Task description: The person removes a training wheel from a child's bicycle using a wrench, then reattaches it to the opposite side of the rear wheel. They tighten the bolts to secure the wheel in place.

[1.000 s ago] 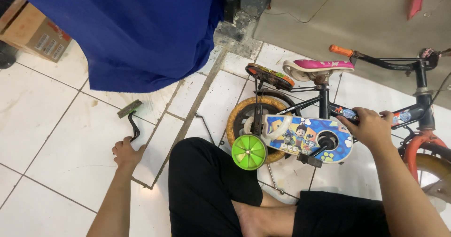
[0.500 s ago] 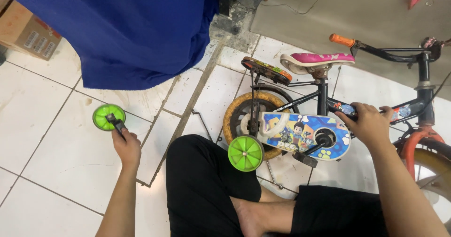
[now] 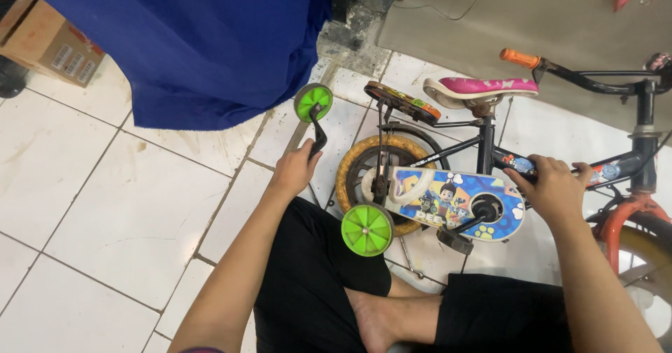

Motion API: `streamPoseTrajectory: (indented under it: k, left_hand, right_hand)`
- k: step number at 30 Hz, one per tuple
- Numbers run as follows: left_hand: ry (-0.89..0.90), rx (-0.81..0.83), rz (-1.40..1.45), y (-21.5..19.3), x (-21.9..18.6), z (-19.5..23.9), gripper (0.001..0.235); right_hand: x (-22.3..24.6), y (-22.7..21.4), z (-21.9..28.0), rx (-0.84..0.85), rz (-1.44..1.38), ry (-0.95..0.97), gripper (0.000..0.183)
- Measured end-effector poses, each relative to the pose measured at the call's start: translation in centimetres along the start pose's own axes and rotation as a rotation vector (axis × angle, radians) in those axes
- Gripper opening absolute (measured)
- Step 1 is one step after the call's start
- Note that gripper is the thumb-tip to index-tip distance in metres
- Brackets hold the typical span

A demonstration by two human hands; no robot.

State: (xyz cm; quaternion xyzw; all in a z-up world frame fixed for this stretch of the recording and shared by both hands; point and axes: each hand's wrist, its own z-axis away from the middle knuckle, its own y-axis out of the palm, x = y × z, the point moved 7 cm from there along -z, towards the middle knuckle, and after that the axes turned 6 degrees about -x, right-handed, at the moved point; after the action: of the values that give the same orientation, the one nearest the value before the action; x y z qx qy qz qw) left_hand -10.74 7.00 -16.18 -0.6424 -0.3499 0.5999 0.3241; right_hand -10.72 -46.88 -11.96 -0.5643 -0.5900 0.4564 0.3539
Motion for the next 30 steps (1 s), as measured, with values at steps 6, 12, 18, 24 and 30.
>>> streamPoseTrajectory:
  k: [6, 12, 18, 24, 30]
  left_hand:
    - [-0.014, 0.285, -0.347, 9.1, 4.8, -4.5, 0.026]
    - [-0.021, 0.351, -0.478, 12.3, 6.3, -4.1, 0.059]
    - [0.016, 0.247, -0.406, 12.9, 8.2, -3.2, 0.054]
    - [-0.611, 0.168, -0.226, 6.5, 8.4, -1.1, 0.1]
    - [-0.999, 0.164, 0.298, 6.1, 9.6, 1.0, 0.056]
  right_hand:
    - [-0.1, 0.2, 1.7, 0.015, -0.019, 0.04, 0.068]
    - [-0.6, 0.1, 2.4, 0.014, 0.011, 0.061, 0.069]
    - [-0.1, -0.4, 2.3, -0.046, 0.025, 0.023, 0.067]
    - [-0.3, -0.2, 2.2, -0.025, 0.038, 0.033, 0.068]
    - [-0.3, -0.3, 2.3, -0.015, 0.048, 0.034, 0.066]
